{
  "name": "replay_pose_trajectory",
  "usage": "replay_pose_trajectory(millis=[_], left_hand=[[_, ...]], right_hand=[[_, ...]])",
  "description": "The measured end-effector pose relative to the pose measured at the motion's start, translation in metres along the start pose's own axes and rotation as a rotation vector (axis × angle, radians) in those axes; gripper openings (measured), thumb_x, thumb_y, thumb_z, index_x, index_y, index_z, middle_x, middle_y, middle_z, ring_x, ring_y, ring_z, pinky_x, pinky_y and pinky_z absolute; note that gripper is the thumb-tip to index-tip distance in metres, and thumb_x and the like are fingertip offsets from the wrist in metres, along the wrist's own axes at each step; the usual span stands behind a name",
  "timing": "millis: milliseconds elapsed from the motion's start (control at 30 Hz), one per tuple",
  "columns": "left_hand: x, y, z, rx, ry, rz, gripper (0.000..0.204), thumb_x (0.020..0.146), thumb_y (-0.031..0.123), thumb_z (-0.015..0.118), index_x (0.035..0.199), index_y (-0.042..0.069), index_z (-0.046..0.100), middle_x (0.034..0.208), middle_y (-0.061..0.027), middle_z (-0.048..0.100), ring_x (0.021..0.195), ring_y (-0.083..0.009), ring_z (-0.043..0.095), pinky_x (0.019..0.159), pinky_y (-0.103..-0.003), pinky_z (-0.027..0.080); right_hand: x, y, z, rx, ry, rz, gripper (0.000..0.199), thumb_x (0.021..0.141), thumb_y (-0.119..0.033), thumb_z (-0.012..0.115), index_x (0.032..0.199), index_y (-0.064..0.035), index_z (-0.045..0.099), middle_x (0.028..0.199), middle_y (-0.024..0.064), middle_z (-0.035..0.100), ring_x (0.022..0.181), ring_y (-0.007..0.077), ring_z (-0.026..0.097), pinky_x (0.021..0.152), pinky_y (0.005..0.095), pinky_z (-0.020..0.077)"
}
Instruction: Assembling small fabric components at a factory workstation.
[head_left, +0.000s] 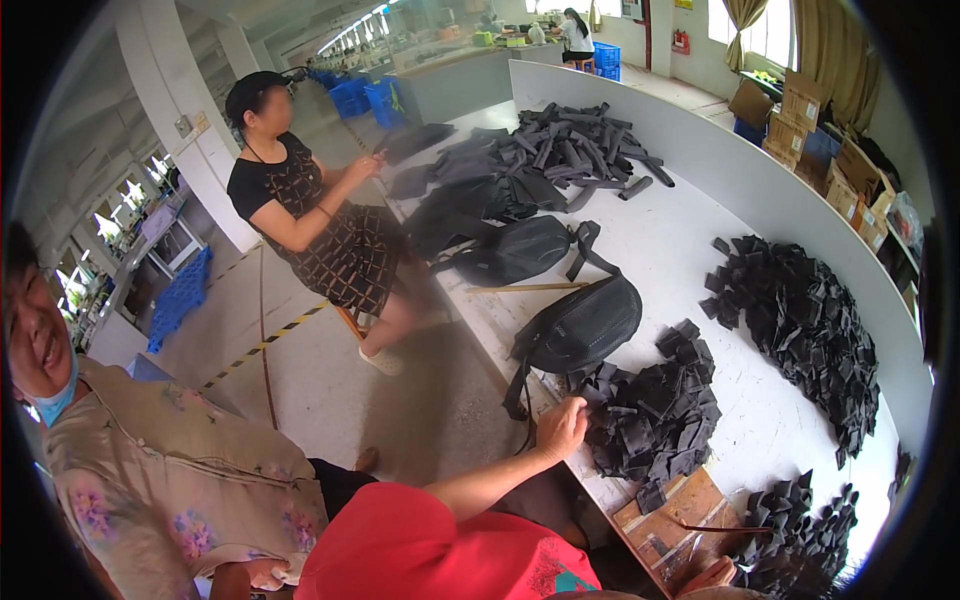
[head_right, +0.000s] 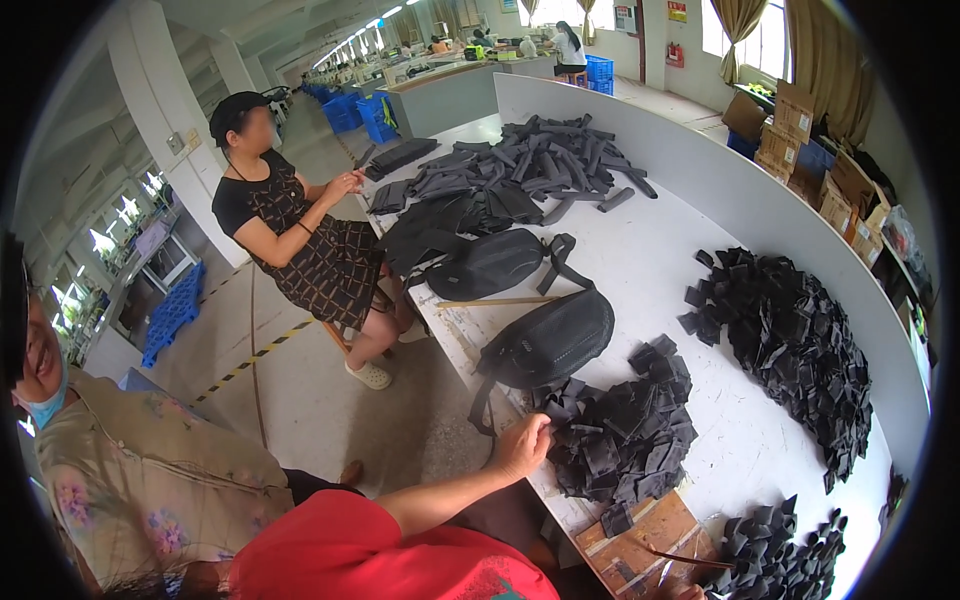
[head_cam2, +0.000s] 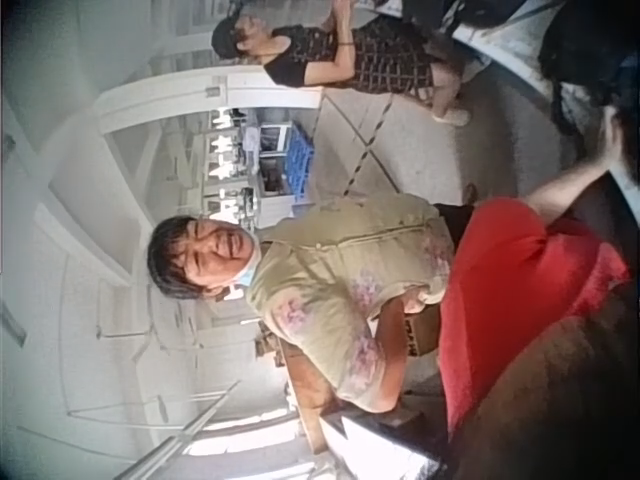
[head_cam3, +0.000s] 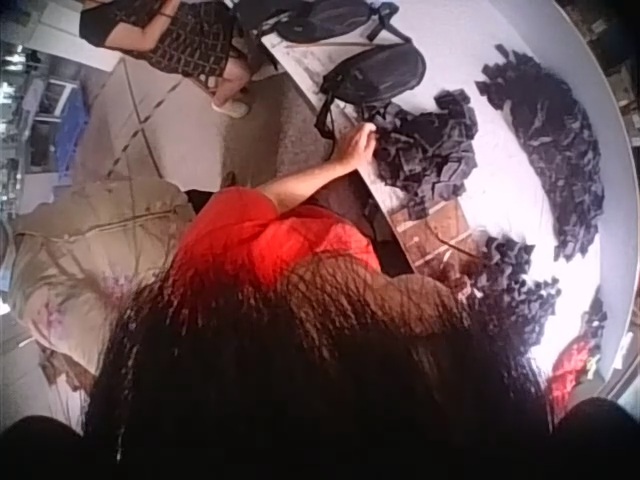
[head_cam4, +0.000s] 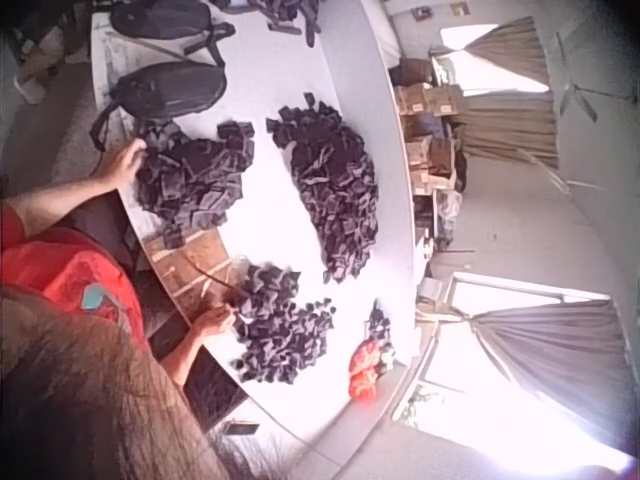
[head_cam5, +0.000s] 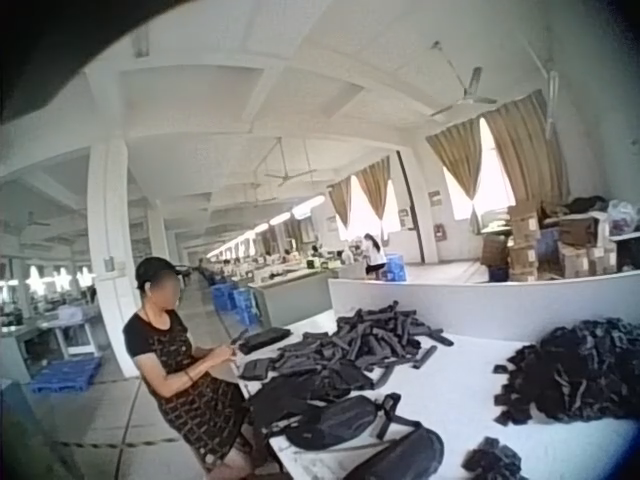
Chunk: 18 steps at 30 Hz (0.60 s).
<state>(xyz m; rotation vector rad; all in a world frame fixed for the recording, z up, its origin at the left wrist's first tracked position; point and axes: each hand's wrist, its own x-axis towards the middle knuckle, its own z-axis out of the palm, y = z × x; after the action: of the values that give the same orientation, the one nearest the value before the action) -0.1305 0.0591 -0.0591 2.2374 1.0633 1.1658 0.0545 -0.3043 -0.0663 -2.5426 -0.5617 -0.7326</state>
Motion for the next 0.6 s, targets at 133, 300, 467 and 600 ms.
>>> replay_pose_trajectory(millis=[133,300,467,600], left_hand=[[0.0,0.0,0.0,0.01,-0.007,0.003,0.017,0.074,0.005,0.054,0.09,0.004,0.05,0.073,-0.0131,0.058,0.064,-0.029,0.058,0.057,-0.036,0.046],[0.0,0.003,0.001,-0.006,-0.014,-0.001,0.017,0.074,0.005,0.054,0.09,0.004,0.05,0.074,-0.0133,0.058,0.064,-0.0295,0.058,0.058,-0.037,0.046],[-0.001,0.002,0.001,0.006,-0.002,0.003,0.017,0.073,0.005,0.054,0.09,0.004,0.05,0.072,-0.0131,0.058,0.063,-0.0294,0.058,0.056,-0.037,0.046],[-0.002,-0.002,0.0,0.02,0.018,0.009,0.017,0.073,0.005,0.055,0.09,0.004,0.05,0.072,-0.0129,0.058,0.063,-0.029,0.058,0.056,-0.037,0.046]], right_hand=[[-0.002,0.006,0.006,0.02,-0.025,0.018,0.013,0.081,-0.013,0.054,0.072,-0.0042,0.057,0.066,0.012,0.052,0.061,0.03,0.052,0.052,0.0384,0.0423],[0.011,0.051,0.053,0.469,0.627,-0.675,0.013,0.081,-0.013,0.055,0.072,-0.0039,0.058,0.066,0.0121,0.052,0.061,0.03,0.052,0.052,0.0381,0.0426],[0.007,0.003,0.006,-0.014,-0.023,0.022,0.012,0.08,-0.013,0.055,0.073,-0.0038,0.059,0.067,0.012,0.053,0.061,0.0303,0.053,0.053,0.0379,0.0431],[0.008,0.004,0.011,0.263,0.321,-0.335,0.013,0.081,-0.014,0.055,0.073,-0.0039,0.059,0.067,0.0121,0.054,0.061,0.0307,0.053,0.053,0.0387,0.0432]])
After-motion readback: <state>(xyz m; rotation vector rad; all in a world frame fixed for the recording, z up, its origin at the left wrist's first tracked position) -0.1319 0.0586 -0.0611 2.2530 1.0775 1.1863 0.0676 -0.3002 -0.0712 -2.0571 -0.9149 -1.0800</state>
